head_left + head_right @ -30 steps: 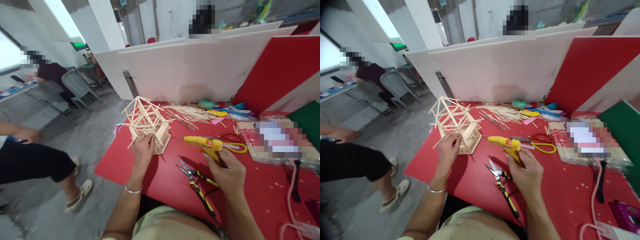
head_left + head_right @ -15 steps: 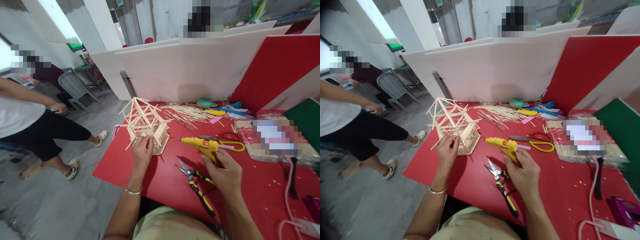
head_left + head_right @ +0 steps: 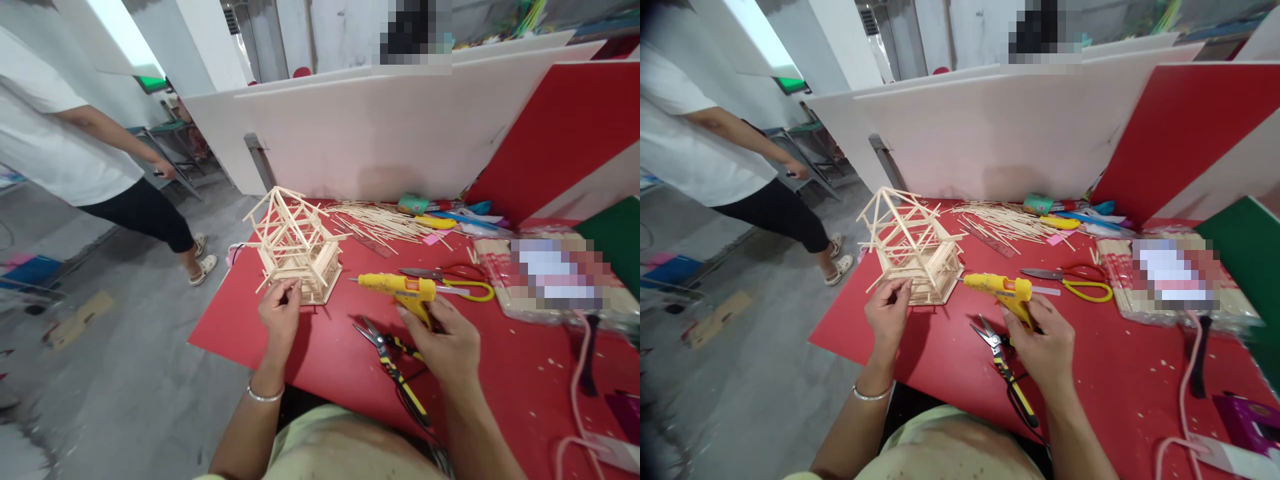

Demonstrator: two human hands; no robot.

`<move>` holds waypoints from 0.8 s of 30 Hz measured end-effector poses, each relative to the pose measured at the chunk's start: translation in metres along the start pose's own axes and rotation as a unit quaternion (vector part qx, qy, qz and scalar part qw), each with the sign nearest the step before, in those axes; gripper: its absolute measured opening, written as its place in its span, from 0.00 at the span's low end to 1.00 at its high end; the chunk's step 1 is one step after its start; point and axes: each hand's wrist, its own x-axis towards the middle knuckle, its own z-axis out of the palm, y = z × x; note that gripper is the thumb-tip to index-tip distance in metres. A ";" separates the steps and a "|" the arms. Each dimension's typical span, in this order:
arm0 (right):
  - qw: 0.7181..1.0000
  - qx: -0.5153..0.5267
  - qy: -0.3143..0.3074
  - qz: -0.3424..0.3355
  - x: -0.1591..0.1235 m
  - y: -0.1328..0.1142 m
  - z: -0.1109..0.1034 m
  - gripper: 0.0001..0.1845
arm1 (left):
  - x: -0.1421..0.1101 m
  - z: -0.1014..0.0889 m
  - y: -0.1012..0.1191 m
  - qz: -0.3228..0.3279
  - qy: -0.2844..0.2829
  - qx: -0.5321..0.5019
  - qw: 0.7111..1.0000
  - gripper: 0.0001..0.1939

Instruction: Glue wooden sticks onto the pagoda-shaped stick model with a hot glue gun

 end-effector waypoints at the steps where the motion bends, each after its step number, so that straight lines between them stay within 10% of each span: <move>1: 1.000 0.013 -0.005 0.005 0.000 -0.005 0.001 0.07 | -0.001 0.000 0.001 0.003 -0.005 0.002 1.000 0.09; 10: 0.990 -0.012 -0.028 -0.140 0.028 -0.067 0.038 0.06 | -0.003 0.000 0.003 0.009 0.009 -0.031 0.999 0.09; 24: 0.992 0.080 -0.097 -0.003 0.009 -0.048 0.020 0.08 | -0.001 -0.014 -0.007 -0.077 -0.021 -0.093 0.992 0.10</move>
